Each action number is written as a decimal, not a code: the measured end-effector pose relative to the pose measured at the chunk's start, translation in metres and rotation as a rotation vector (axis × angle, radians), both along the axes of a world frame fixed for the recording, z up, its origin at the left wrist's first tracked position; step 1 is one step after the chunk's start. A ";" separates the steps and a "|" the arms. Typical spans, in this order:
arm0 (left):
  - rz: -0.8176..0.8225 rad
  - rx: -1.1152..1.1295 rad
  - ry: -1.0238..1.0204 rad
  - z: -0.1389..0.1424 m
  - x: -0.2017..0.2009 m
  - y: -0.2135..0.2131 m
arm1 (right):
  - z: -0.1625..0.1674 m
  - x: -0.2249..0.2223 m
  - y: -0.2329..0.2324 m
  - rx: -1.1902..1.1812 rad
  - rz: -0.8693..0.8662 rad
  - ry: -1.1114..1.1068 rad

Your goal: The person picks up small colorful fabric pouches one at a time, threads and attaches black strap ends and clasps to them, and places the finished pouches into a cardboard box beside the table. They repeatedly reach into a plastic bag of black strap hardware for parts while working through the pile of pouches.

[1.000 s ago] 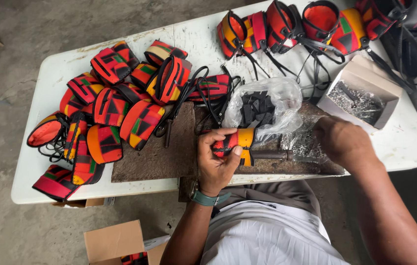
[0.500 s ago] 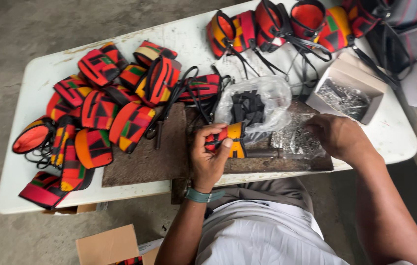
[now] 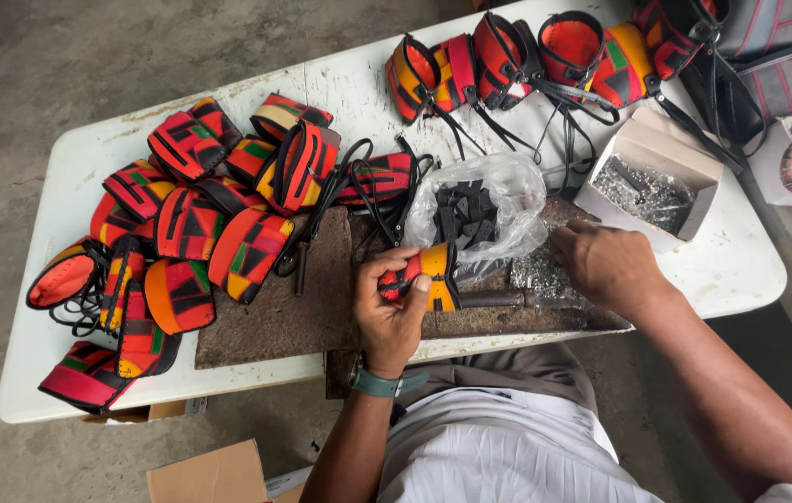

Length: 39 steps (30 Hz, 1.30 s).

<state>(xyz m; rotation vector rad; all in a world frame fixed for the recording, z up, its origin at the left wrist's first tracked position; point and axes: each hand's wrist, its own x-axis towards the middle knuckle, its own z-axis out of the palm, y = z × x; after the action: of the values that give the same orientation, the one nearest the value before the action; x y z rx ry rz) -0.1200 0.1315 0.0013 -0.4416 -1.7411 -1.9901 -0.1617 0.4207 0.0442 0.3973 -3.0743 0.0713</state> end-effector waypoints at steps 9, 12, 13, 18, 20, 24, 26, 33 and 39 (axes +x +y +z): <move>-0.026 -0.016 0.042 0.007 -0.002 0.004 | 0.005 0.007 0.019 -0.346 -0.021 -0.056; -0.051 -0.021 0.066 0.010 -0.005 0.011 | 0.006 0.007 0.018 -0.381 -0.009 -0.083; -0.048 -0.030 0.069 0.010 -0.005 0.013 | 0.006 0.006 0.018 -0.407 0.008 -0.092; -0.050 -0.025 0.050 0.014 -0.010 0.019 | 0.010 0.000 0.020 -0.374 -0.023 -0.024; -0.052 -0.028 0.048 0.014 -0.011 0.021 | 0.012 0.000 0.022 -0.424 -0.025 -0.006; -0.056 -0.020 0.046 0.014 -0.014 0.026 | 0.009 0.003 0.019 -0.677 -0.029 0.006; -0.046 -0.035 0.040 0.014 -0.014 0.028 | 0.003 0.005 0.013 -0.917 -0.036 -0.086; -0.024 -0.050 0.029 0.013 -0.015 0.029 | -0.036 0.006 -0.026 -1.669 -0.060 -0.486; -0.074 0.036 0.036 0.012 -0.014 0.034 | -0.059 0.008 -0.061 -2.093 -0.093 -0.522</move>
<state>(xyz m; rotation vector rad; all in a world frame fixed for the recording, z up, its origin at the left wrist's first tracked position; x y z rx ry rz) -0.1339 0.1657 0.0129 -0.5332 -1.6876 -2.0481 -0.1539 0.3599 -0.0150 0.0016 -1.5267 2.9533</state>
